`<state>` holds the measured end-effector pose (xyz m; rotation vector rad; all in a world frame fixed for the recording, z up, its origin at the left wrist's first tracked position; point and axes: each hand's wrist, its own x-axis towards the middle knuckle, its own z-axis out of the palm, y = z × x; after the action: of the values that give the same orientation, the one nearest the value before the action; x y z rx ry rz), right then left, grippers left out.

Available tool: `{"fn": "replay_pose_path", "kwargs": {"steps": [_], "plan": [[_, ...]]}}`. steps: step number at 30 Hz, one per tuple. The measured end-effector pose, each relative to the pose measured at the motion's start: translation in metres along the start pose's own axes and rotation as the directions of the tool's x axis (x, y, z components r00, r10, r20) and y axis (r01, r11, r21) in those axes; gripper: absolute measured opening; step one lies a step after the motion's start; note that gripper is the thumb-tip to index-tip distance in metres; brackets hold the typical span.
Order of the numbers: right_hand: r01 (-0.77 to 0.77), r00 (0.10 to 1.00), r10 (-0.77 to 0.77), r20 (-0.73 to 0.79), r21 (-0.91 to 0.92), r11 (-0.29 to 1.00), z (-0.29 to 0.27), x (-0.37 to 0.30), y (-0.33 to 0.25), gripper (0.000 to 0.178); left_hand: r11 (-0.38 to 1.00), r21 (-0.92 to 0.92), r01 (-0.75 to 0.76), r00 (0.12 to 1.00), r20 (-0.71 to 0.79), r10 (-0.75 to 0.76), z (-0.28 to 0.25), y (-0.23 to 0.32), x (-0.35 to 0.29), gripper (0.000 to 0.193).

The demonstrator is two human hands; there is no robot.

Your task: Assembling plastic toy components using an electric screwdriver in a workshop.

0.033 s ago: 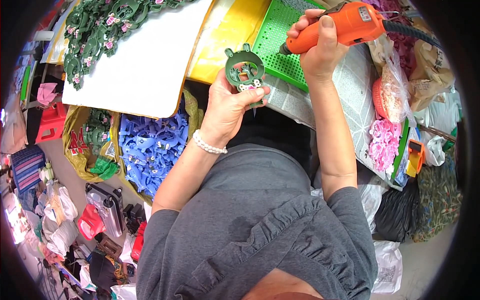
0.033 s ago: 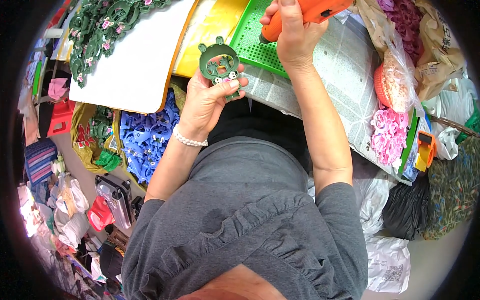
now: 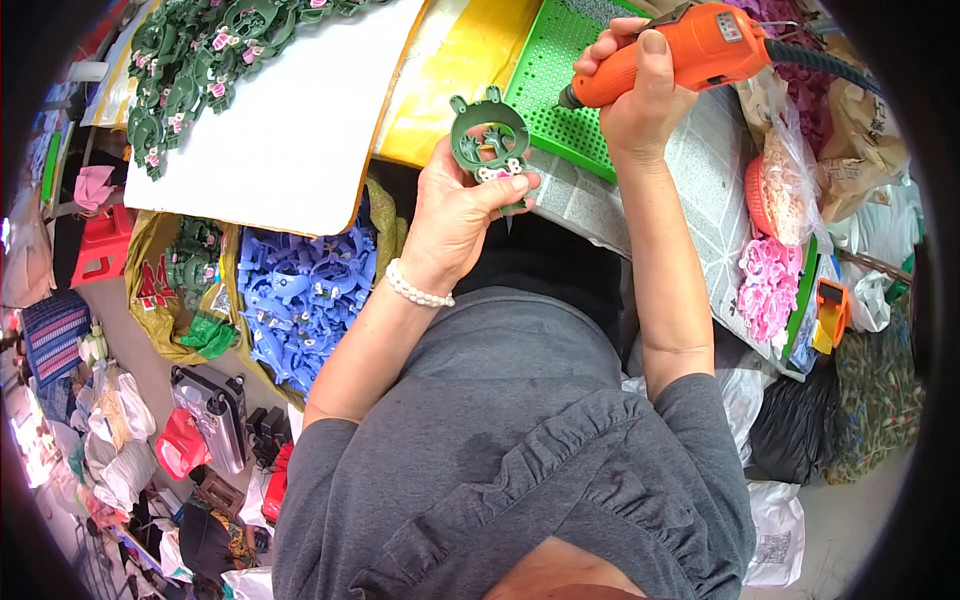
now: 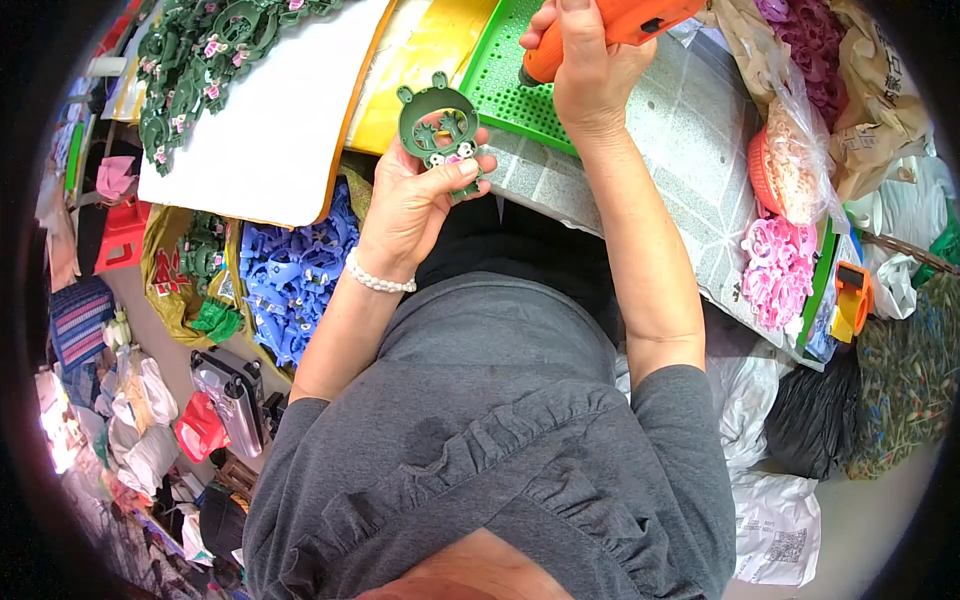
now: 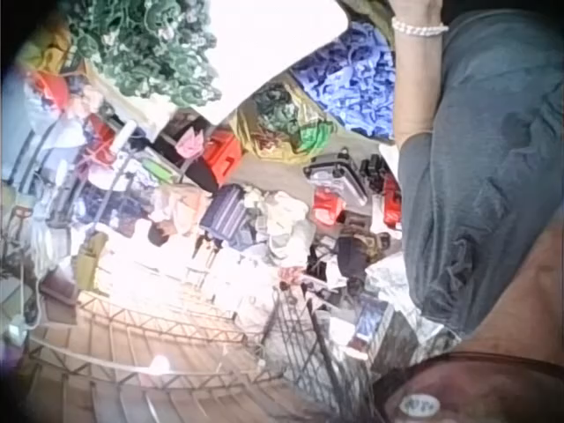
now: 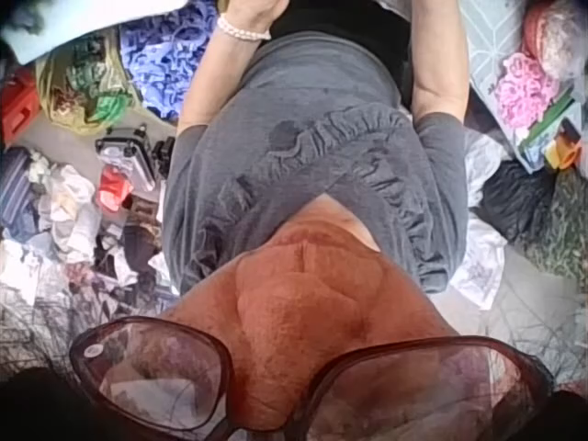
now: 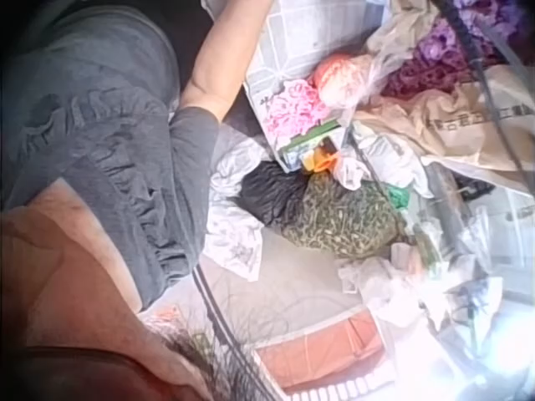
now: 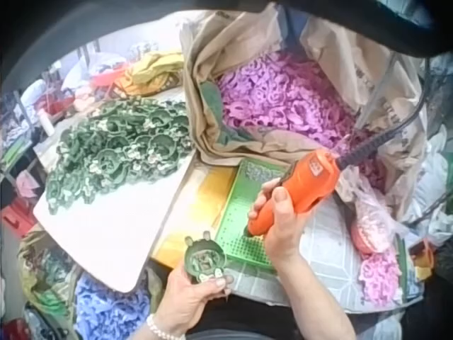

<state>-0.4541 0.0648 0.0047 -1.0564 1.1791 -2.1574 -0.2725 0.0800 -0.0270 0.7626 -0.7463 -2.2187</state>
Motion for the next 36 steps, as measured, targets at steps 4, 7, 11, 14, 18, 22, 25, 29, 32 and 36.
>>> {"fn": "replay_pose_path", "kwargs": {"steps": [4, 7, 11, 14, 18, 22, 25, 29, 32, 36], "plan": [[-0.017, 1.000, 0.017, -0.022, -0.013, 1.000, 0.001, -0.001, 0.000, 0.033, 1.000, 0.008, 0.002, 1.000, 0.009, -0.002, 0.001, 0.001, -0.001, 0.051], [-0.015, 1.000, 0.015, -0.009, 0.013, 1.000, 0.000, -0.001, 0.001, 0.034, 1.000, -0.005, 0.005, 1.000, 0.023, -0.004, 0.002, 0.000, -0.001, 0.051], [-0.006, 1.000, 0.005, 0.011, 0.055, 0.998, -0.003, 0.000, -0.005, 0.035, 1.000, -0.008, -0.003, 0.999, 0.033, 0.004, 0.002, -0.001, -0.002, 0.050], [-0.027, 1.000, 0.026, 0.010, 0.133, 0.991, -0.006, 0.000, -0.015, 0.040, 1.000, 0.008, -0.011, 0.999, 0.033, 0.011, 0.003, -0.001, -0.003, 0.048], [-0.106, 0.993, 0.091, 0.081, 0.214, 0.971, -0.008, -0.005, -0.035, 0.058, 0.996, 0.036, -0.078, 0.997, 0.015, 0.077, 0.006, -0.003, -0.001, 0.045], [-0.064, 0.966, -0.020, 0.259, 0.313, 0.948, 0.004, -0.024, -0.062, 0.071, 0.981, 0.159, -0.106, 0.994, 0.037, 0.101, 0.005, -0.006, 0.002, 0.043], [-0.099, 0.913, -0.052, 0.406, 0.342, 0.935, 0.013, -0.036, -0.067, 0.075, 0.984, 0.124, -0.130, 0.991, -0.003, 0.132, 0.008, -0.007, 0.003, 0.043], [-0.107, 0.900, -0.054, 0.433, 0.341, 0.934, 0.022, -0.048, -0.060, 0.074, 0.975, 0.144, -0.172, 0.984, -0.013, 0.175, 0.009, -0.006, 0.003, 0.042], [-0.124, 0.903, -0.041, 0.428, 0.351, 0.928, 0.021, -0.050, -0.055, 0.072, 0.970, 0.167, -0.174, 0.983, -0.024, 0.181, 0.010, -0.005, 0.000, 0.042], [-0.126, 0.917, -0.015, 0.399, 0.324, 0.938, 0.021, -0.054, -0.052, 0.070, 0.967, 0.185, -0.177, 0.982, -0.030, 0.186, 0.014, -0.004, -0.005, 0.041]]}}
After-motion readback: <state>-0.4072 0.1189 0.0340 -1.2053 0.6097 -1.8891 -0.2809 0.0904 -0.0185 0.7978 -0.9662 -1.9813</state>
